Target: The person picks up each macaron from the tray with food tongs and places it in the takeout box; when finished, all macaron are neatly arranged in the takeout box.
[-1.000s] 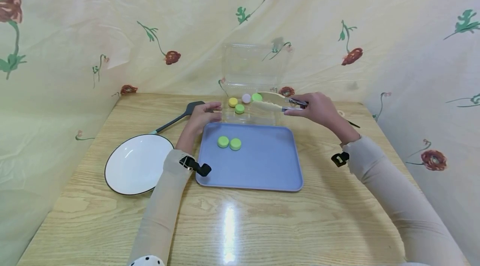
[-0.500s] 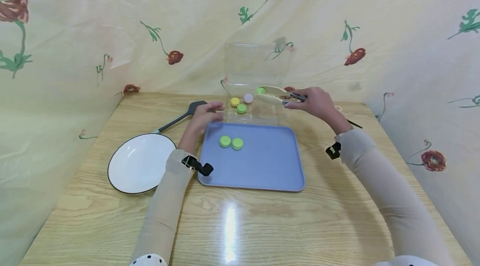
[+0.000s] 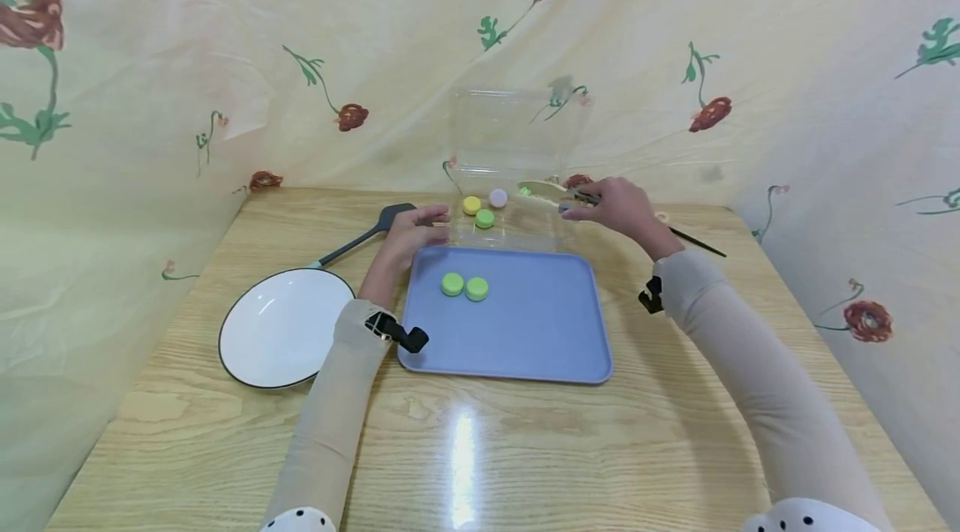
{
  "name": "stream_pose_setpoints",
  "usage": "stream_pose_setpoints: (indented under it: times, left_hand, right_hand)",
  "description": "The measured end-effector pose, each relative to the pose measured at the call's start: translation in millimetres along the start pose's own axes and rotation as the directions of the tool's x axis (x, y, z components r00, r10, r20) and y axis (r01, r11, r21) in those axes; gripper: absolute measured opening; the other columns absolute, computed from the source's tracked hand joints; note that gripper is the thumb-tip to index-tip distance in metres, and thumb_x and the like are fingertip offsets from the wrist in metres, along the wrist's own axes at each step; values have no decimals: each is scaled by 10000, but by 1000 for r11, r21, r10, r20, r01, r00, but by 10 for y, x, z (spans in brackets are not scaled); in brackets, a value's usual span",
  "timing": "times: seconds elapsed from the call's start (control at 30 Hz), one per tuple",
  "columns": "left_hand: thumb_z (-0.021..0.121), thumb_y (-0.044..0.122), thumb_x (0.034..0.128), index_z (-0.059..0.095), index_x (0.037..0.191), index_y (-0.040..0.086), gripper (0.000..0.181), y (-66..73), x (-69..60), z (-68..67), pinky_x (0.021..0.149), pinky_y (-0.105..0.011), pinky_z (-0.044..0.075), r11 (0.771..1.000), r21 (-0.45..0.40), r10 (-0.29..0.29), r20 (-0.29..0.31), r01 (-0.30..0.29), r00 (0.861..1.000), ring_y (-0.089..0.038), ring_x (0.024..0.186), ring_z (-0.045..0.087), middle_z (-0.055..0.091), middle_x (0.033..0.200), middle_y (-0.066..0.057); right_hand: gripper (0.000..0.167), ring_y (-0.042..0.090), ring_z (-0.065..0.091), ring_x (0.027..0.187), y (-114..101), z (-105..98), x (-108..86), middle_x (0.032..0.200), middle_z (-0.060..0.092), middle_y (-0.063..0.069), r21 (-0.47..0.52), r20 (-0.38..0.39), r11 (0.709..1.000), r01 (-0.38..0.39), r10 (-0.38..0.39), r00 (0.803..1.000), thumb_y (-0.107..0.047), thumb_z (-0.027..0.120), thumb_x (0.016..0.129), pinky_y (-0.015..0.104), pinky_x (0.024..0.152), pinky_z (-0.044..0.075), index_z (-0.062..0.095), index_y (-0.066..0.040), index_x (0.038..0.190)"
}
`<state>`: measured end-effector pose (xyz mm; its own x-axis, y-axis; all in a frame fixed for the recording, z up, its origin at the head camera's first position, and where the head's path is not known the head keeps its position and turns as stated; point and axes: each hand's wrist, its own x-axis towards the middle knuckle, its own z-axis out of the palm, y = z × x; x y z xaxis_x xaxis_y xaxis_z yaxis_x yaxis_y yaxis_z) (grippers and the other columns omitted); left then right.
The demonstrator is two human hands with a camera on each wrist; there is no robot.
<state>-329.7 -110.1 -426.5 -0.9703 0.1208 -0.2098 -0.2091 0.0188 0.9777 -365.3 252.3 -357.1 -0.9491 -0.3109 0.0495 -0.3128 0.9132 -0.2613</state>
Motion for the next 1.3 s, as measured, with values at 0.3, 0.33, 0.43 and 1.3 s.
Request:
stream_pose_setpoints:
  times: [0.3, 0.33, 0.43, 1.3]
  left_hand:
    - [681, 5, 953, 562, 1454, 82, 520, -12, 0, -6, 1043, -352, 581, 1000, 4, -8, 1, 8, 1000, -267, 1169, 681, 616, 1408, -119]
    - [680, 4, 954, 563, 1453, 84, 519, -14, -2, -7, 1041, -349, 582, 1000, 4, -10, 0, 10, 1000, -261, 1161, 683, 618, 1406, -117]
    - [681, 2, 953, 569, 1448, 87, 515, -15, -9, -5, 1031, -341, 588, 1000, 1, -13, -2, 13, 1000, -249, 1143, 686, 619, 1404, -115]
    - [683, -7, 950, 587, 1433, 91, 502, 9, -14, 6, 992, -310, 605, 1000, -3, -12, -8, 12, 1000, -293, 1183, 673, 629, 1390, -119]
  right_hand:
    - [744, 212, 488, 609, 32, 44, 72, 896, 724, 167, -54, 56, 998, -28, 31, 998, -604, 740, 860, 310, 475, 315, 636, -92, 1389]
    - [734, 228, 528, 646, 43, 52, 81, 993, 740, 186, -59, 62, 998, -30, 34, 998, -591, 744, 864, 316, 483, 338, 634, -92, 1392]
    - [695, 255, 583, 732, 67, 77, 101, 1170, 723, 219, -67, 74, 997, -30, 35, 997, -549, 756, 871, 326, 506, 384, 647, -84, 1376]
    - [704, 301, 613, 771, 55, 75, 150, 1151, 712, 261, -165, 118, 986, 19, 1, 993, -517, 768, 869, 337, 495, 398, 611, -102, 1416]
